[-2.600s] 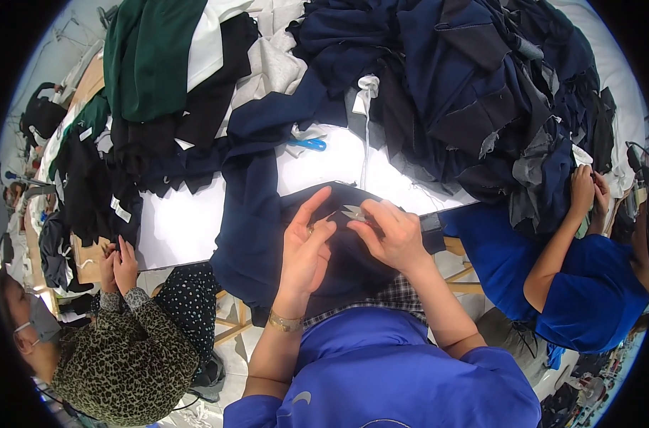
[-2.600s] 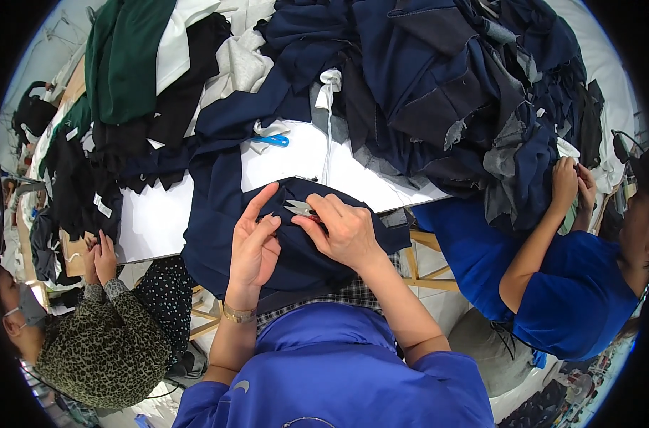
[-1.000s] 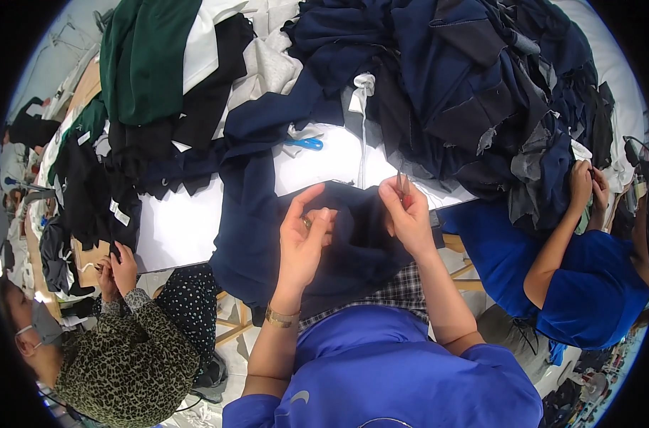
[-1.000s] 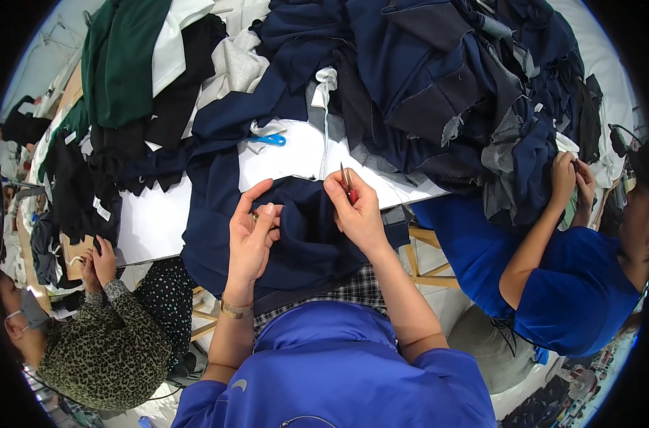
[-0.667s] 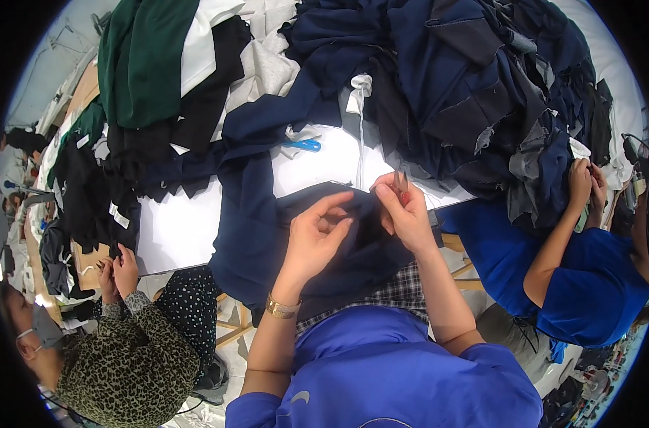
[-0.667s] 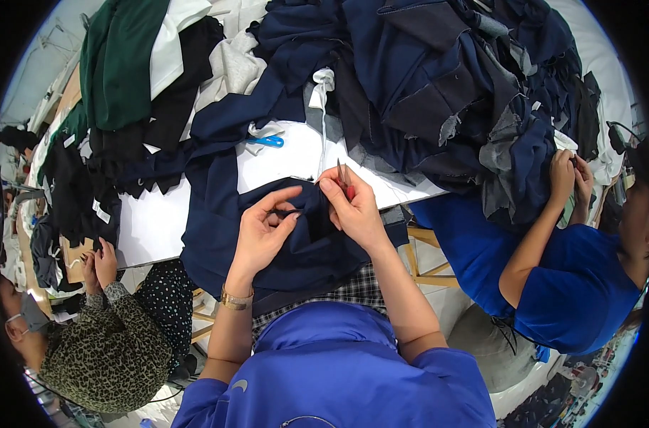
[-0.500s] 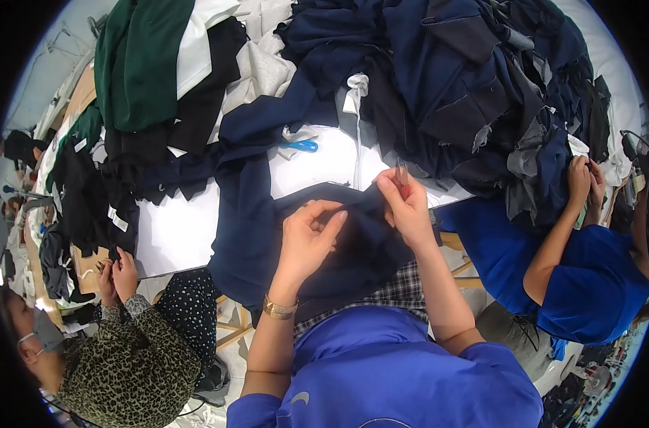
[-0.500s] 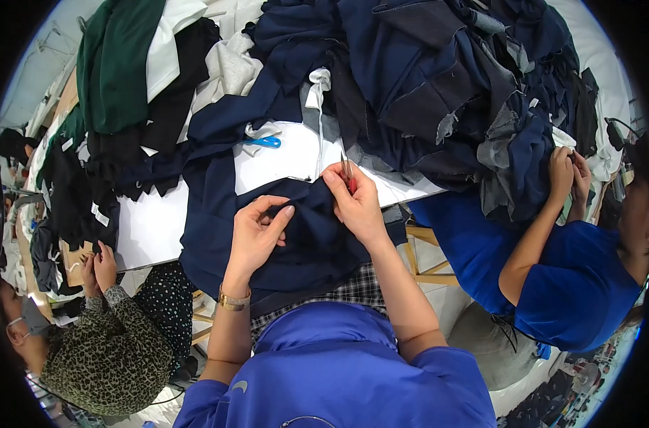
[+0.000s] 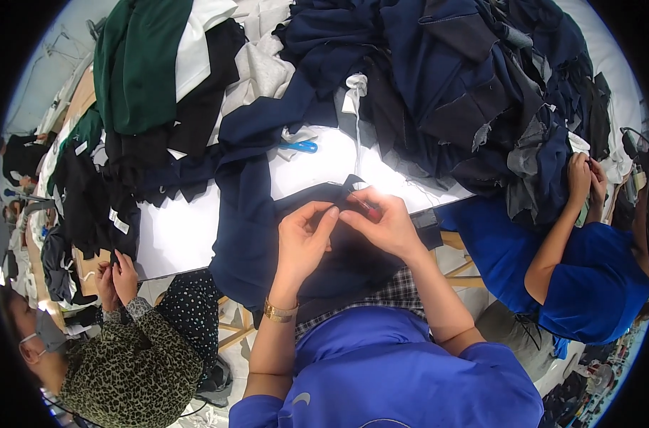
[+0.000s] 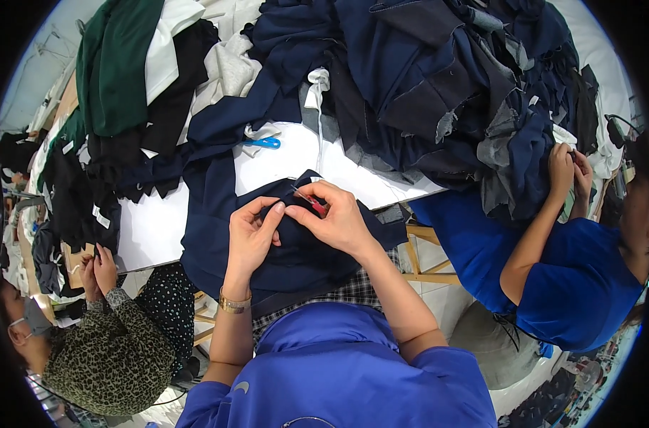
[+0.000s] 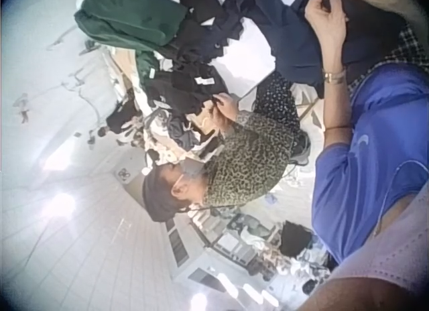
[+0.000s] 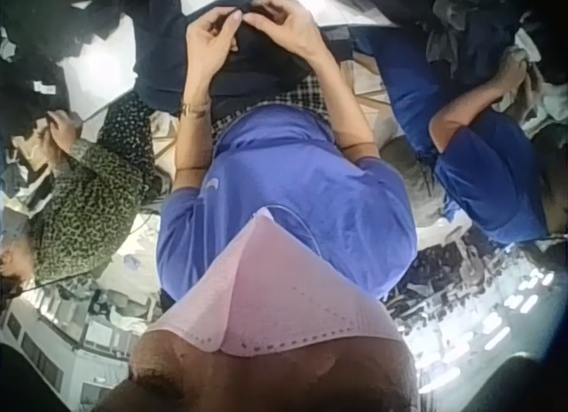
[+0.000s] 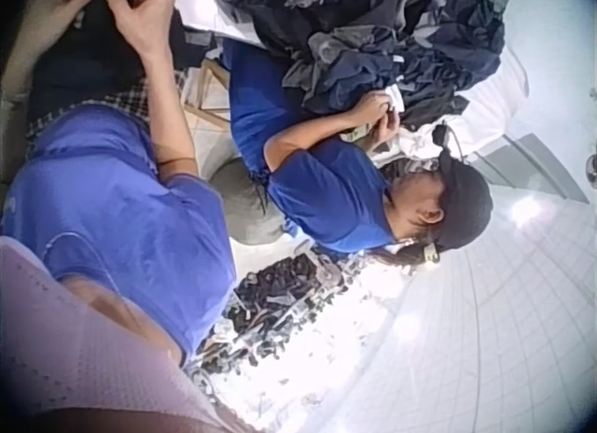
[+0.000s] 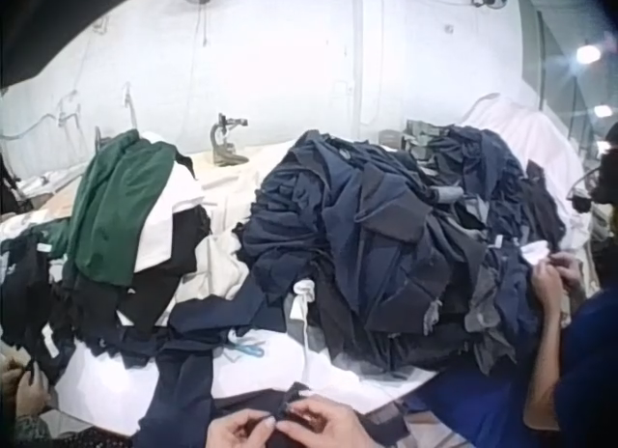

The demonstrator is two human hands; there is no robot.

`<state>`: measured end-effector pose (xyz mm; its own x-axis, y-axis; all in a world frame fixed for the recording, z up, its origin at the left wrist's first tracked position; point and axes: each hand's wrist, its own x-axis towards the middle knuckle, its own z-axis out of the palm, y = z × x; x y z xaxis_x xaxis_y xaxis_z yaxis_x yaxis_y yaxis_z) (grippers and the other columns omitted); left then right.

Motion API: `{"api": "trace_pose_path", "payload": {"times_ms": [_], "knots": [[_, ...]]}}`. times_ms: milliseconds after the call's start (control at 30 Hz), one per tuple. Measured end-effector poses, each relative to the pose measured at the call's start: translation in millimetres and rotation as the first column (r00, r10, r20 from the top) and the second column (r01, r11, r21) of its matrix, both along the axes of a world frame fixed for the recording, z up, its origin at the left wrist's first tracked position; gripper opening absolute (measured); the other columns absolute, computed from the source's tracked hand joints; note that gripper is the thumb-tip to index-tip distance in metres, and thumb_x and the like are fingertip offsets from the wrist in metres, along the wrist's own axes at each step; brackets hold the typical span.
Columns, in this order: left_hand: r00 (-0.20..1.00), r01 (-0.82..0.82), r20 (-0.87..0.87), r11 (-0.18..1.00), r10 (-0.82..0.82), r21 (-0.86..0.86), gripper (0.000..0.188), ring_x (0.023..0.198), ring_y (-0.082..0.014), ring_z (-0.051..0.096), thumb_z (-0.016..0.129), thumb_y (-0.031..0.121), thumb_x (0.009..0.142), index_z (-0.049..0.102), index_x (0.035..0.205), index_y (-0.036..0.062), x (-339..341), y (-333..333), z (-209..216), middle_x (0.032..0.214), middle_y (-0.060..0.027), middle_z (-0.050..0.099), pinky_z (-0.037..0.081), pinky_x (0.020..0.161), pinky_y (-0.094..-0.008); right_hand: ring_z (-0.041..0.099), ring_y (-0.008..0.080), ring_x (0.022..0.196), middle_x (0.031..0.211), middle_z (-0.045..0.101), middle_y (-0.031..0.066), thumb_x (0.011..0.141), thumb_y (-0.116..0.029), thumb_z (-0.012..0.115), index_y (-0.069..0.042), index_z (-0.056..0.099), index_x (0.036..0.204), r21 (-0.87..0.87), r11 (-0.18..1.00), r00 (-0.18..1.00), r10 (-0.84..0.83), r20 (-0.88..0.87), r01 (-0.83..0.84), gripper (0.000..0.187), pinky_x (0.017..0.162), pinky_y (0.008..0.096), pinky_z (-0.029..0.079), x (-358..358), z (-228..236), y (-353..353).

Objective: Trimming excess threads and small fabric pieces from blue garment components using a pair of snips.

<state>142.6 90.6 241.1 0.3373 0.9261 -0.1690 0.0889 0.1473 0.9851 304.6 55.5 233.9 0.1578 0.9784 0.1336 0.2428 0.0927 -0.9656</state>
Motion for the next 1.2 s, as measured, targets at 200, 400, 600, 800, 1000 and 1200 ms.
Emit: {"api": "trace_pose_path", "payload": {"times_ms": [200, 400, 600, 800, 1000, 1200], "knots": [[0.995, 0.001, -0.099, 0.997, 0.007, 0.080, 0.020, 0.044, -0.0025, 0.047, 0.061, 0.018, 0.088, 0.065, 0.093, -0.0006, -3.5, -0.7, 2.5, 0.053, 0.0022, 0.052, 0.035, 0.043, -0.0196, 0.044, 0.0032, 0.061, 0.065, 0.055, -0.0030, 0.080, -0.014, 0.070, 0.001, 0.064, 0.085, -0.107, 0.994, 0.998, 0.008, -0.067, -0.015, 0.017, 0.056, 0.0193, 0.036, 7.4, 4.1, -0.5], [0.997, -0.001, -0.072, 0.997, 0.006, 0.074, 0.021, 0.045, -0.0017, 0.044, 0.058, 0.019, 0.090, 0.065, 0.091, -0.0008, -0.4, -1.5, 6.0, 0.054, 0.0026, 0.051, 0.033, 0.043, -0.0198, 0.040, 0.0011, 0.061, 0.066, 0.051, -0.0067, 0.084, -0.015, 0.066, 0.000, 0.064, 0.089, -0.142, 0.990, 0.978, -0.016, -0.210, -0.014, 0.016, 0.056, 0.0185, 0.034, 9.8, -2.8, 0.1], [0.985, 0.135, -0.130, 0.979, -0.116, 0.150, 0.016, 0.055, -0.0101, 0.050, 0.060, 0.014, 0.087, 0.062, 0.089, -0.0016, -3.9, -6.4, 6.6, 0.065, -0.0101, 0.058, 0.039, 0.052, -0.0254, 0.049, 0.0024, 0.069, 0.074, 0.058, -0.0031, 0.084, -0.014, 0.066, 0.000, 0.064, 0.095, -0.058, 0.971, 0.941, 0.207, -0.267, -0.230, 0.018, 0.063, 0.0175, 0.040, -0.2, 4.1, -1.0], [0.941, 0.178, -0.338, 0.888, -0.027, 0.423, 0.015, 0.047, -0.0079, 0.043, 0.065, 0.014, 0.084, 0.061, 0.082, 0.0002, -7.6, -8.6, 7.7, 0.058, -0.0041, 0.047, 0.034, 0.046, -0.0239, 0.042, 0.0022, 0.061, 0.065, 0.051, -0.0048, 0.083, -0.012, 0.067, -0.001, 0.061, 0.078, -0.117, 0.992, 0.981, 0.020, -0.195, -0.043, 0.014, 0.056, 0.0191, 0.034, 21.4, 0.5, -4.3], [0.837, 0.228, -0.544, 0.867, 0.058, 0.444, 0.016, 0.060, -0.0229, 0.056, 0.068, 0.013, 0.079, 0.062, 0.090, 0.0028, -18.7, -11.1, 1.8, 0.082, -0.0107, 0.058, 0.046, 0.057, -0.0321, 0.039, 0.0025, 0.058, 0.061, 0.046, -0.0054, 0.082, -0.012, 0.067, 0.000, 0.061, 0.077, -0.159, 0.987, 1.000, -0.016, -0.018, 0.013, 0.015, 0.053, 0.0195, 0.031, 40.8, 1.6, -2.8], [0.695, 0.124, -0.611, 0.774, 0.379, 0.621, 0.042, 0.105, -0.0325, 0.050, 0.073, 0.016, 0.072, 0.059, 0.110, 0.0076, -44.7, -6.0, -6.8, 0.113, -0.0155, 0.053, 0.043, 0.087, -0.0380, 0.031, -0.0010, 0.058, 0.063, 0.044, -0.0097, 0.087, -0.016, 0.064, -0.004, 0.059, 0.076, 0.051, 0.900, 0.901, -0.433, -0.013, 0.433, 0.017, 0.050, 0.0164, 0.024, 71.8, -8.8, -0.8]]}}
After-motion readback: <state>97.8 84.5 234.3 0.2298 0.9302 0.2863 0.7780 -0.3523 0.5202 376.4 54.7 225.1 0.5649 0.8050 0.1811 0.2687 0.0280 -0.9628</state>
